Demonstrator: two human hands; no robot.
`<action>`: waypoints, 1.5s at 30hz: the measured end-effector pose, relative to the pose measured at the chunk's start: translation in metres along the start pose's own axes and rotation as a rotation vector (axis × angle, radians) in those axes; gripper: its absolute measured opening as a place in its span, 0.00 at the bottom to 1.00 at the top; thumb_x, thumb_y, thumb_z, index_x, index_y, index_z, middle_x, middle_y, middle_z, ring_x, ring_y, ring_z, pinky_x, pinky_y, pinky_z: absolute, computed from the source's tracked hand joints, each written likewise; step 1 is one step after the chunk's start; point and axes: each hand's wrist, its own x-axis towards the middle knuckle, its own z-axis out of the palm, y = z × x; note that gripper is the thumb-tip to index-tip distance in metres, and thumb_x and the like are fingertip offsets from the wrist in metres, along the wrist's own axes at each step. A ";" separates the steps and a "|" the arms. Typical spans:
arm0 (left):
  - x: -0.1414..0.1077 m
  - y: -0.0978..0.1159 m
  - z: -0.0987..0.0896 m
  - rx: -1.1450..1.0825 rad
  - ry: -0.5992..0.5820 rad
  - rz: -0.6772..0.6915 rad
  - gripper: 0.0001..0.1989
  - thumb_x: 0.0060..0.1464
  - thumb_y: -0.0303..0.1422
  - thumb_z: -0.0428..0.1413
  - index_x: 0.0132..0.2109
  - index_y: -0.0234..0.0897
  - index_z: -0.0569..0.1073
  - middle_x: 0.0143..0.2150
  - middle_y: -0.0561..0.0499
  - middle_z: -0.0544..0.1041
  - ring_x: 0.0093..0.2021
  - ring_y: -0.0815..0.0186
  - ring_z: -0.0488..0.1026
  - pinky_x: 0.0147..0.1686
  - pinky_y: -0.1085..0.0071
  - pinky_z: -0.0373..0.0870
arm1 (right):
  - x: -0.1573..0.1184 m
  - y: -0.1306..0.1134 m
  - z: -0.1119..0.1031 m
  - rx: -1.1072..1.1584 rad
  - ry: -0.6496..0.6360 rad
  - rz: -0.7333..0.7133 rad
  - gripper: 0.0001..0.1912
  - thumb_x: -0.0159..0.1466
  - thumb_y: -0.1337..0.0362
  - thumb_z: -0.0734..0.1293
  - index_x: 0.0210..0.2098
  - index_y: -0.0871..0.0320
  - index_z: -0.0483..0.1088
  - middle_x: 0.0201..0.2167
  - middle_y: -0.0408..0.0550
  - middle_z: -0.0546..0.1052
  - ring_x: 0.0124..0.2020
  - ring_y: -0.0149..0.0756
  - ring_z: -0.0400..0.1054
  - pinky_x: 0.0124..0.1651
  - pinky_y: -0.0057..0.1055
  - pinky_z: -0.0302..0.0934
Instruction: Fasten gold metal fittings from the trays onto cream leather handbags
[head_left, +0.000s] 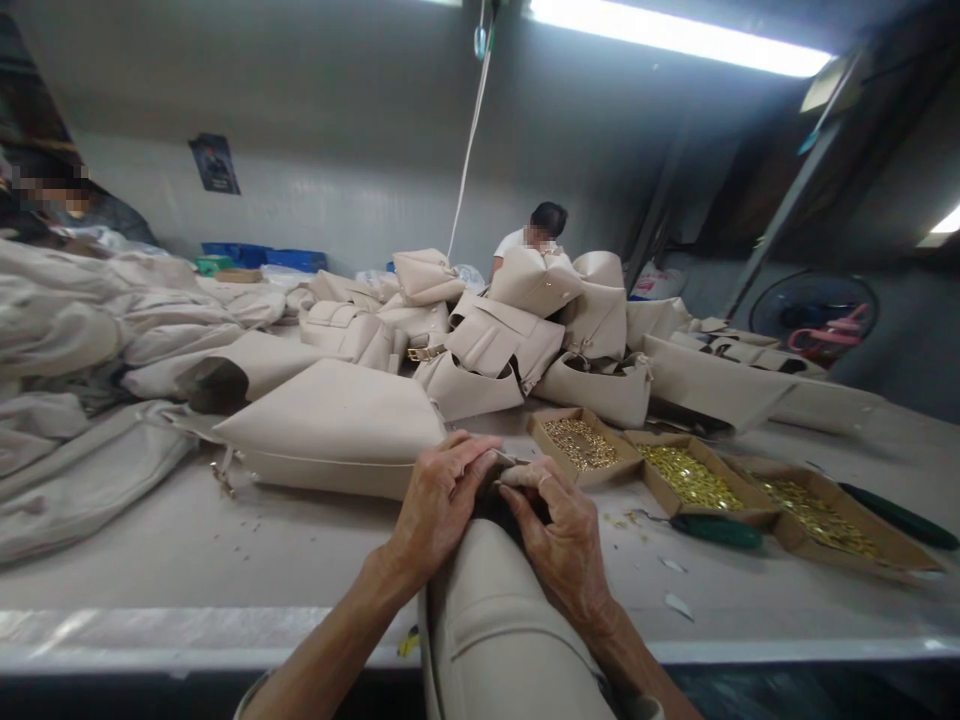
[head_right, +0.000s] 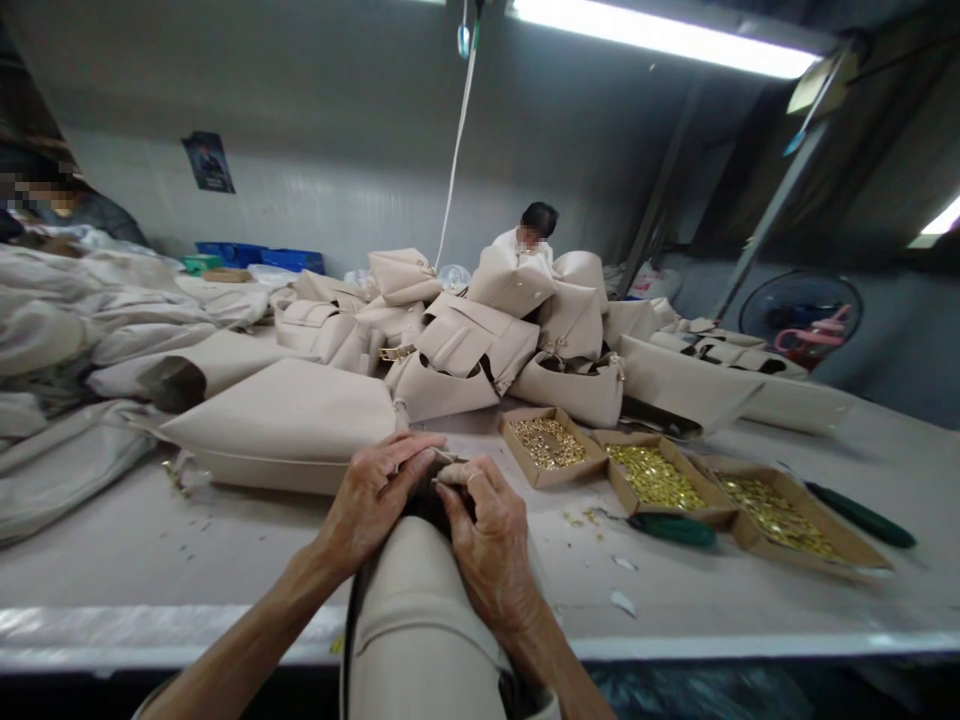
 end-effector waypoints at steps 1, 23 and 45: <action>0.000 0.000 0.000 -0.004 0.002 -0.001 0.13 0.63 0.33 0.48 0.46 0.36 0.76 0.42 0.47 0.76 0.41 0.65 0.73 0.46 0.70 0.71 | 0.000 0.000 0.000 -0.001 -0.002 0.004 0.06 0.64 0.71 0.63 0.35 0.56 0.71 0.33 0.46 0.73 0.37 0.34 0.67 0.41 0.29 0.62; -0.003 0.002 0.005 -0.002 0.046 0.024 0.12 0.62 0.29 0.50 0.46 0.34 0.76 0.39 0.48 0.75 0.40 0.69 0.73 0.44 0.76 0.67 | 0.003 -0.003 0.007 -0.007 0.078 0.256 0.05 0.59 0.67 0.67 0.28 0.58 0.66 0.28 0.43 0.71 0.30 0.32 0.64 0.34 0.29 0.58; -0.002 -0.002 0.004 0.046 -0.071 -0.034 0.16 0.61 0.37 0.48 0.45 0.34 0.77 0.43 0.45 0.77 0.45 0.62 0.73 0.46 0.71 0.68 | 0.018 -0.002 0.001 -0.141 -0.114 0.499 0.11 0.56 0.66 0.70 0.23 0.59 0.63 0.22 0.40 0.67 0.26 0.29 0.59 0.30 0.26 0.49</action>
